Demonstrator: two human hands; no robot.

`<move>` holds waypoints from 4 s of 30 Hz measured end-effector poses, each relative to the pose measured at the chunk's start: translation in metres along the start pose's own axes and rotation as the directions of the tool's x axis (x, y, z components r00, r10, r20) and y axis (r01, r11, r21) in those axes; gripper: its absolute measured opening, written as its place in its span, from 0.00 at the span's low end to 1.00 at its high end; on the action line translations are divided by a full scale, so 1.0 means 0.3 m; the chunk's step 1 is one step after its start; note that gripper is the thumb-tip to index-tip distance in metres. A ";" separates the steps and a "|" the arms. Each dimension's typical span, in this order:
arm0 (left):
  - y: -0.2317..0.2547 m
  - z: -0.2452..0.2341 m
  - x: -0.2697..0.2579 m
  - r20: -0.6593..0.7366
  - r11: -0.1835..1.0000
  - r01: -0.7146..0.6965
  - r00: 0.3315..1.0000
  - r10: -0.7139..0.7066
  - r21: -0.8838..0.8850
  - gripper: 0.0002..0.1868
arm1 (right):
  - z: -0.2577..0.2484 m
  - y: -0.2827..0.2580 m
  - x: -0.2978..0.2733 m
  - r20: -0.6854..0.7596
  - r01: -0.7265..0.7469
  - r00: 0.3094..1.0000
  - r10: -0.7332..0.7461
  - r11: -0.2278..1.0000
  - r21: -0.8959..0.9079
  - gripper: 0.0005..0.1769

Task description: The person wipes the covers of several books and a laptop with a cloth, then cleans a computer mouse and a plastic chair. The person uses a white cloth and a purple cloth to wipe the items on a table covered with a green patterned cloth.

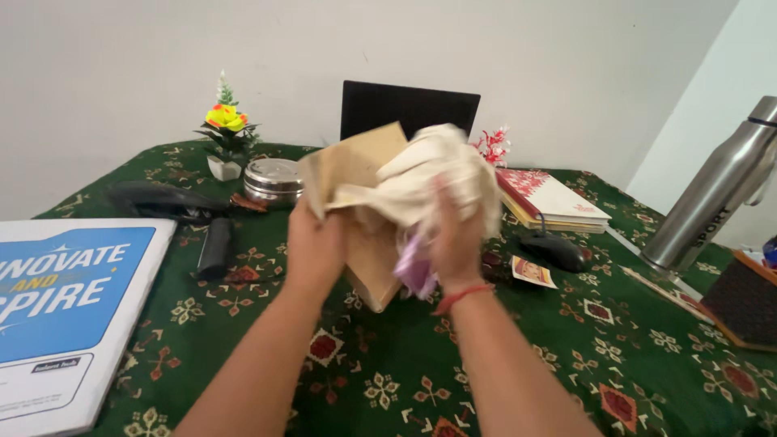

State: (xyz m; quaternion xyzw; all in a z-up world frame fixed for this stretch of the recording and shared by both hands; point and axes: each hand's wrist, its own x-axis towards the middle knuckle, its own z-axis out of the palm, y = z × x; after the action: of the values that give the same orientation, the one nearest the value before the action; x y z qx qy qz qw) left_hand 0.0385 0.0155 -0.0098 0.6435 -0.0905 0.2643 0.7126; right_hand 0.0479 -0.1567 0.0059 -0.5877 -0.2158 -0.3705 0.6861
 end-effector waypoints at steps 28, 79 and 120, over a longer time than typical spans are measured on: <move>0.047 -0.294 0.016 -0.226 0.895 0.092 0.951 -0.209 -0.437 0.21 | 0.034 -0.162 -0.033 0.097 0.062 0.923 0.372 0.106 -0.992 0.55; 0.436 -0.989 -0.165 -0.591 -0.157 0.573 0.742 -0.316 0.804 0.47 | 0.704 -0.122 -0.538 0.696 -0.129 0.616 0.370 0.918 -0.375 0.37; 0.141 0.126 -0.023 0.553 0.406 -0.479 0.829 -0.084 0.779 0.43 | -0.315 -0.114 0.093 0.513 0.485 0.859 -0.008 0.339 -0.806 0.18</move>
State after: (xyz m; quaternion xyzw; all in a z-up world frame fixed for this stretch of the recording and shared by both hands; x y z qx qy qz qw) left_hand 0.0199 -0.0213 0.0296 0.9489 -0.2003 0.1763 0.1684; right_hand 0.0263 -0.2563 0.0282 -0.8896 -0.2049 -0.3925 0.1123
